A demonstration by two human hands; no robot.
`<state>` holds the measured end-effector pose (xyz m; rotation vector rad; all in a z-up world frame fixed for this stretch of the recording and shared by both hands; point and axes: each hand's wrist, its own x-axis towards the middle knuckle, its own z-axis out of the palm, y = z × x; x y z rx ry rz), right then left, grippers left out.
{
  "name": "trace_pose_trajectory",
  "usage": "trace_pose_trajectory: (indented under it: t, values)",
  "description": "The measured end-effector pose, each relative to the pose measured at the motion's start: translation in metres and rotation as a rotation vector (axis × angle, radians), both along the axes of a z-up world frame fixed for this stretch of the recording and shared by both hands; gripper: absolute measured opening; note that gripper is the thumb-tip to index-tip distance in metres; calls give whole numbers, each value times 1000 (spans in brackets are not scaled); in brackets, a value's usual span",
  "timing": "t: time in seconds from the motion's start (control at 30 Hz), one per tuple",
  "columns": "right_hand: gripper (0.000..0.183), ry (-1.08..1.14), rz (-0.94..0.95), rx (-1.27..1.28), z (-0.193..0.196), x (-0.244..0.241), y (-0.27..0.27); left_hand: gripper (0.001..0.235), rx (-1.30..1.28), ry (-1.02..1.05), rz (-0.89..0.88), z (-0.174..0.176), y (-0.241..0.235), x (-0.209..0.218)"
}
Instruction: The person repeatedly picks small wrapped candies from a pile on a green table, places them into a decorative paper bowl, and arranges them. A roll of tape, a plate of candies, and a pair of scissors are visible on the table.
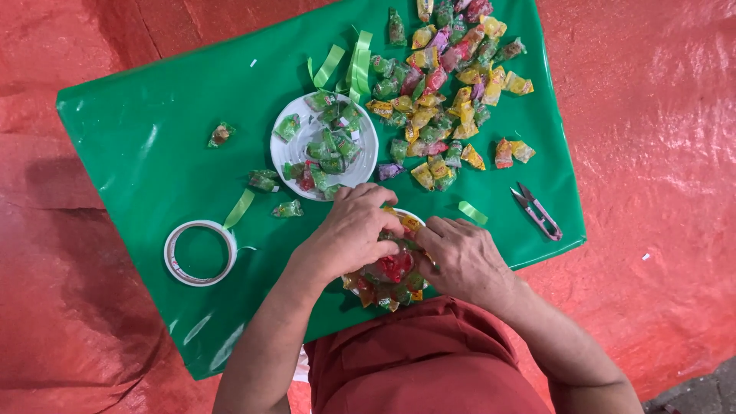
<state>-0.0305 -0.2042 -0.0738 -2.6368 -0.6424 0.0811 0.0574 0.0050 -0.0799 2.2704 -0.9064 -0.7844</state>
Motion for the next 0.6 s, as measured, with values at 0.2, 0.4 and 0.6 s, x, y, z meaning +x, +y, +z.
trace_pose_trajectory:
  t: [0.2,0.4,0.6]
  values:
    - [15,8,0,-8,-5,-2,-3,3,36,-94,-6,-14,-5,-2]
    - [17,-18,20,-62,-10,0,1,8,41,-206,59,-24,-1,-9]
    - [10,31,64,-81,-1,12,8,6,-13,-258,107,-31,1,-17]
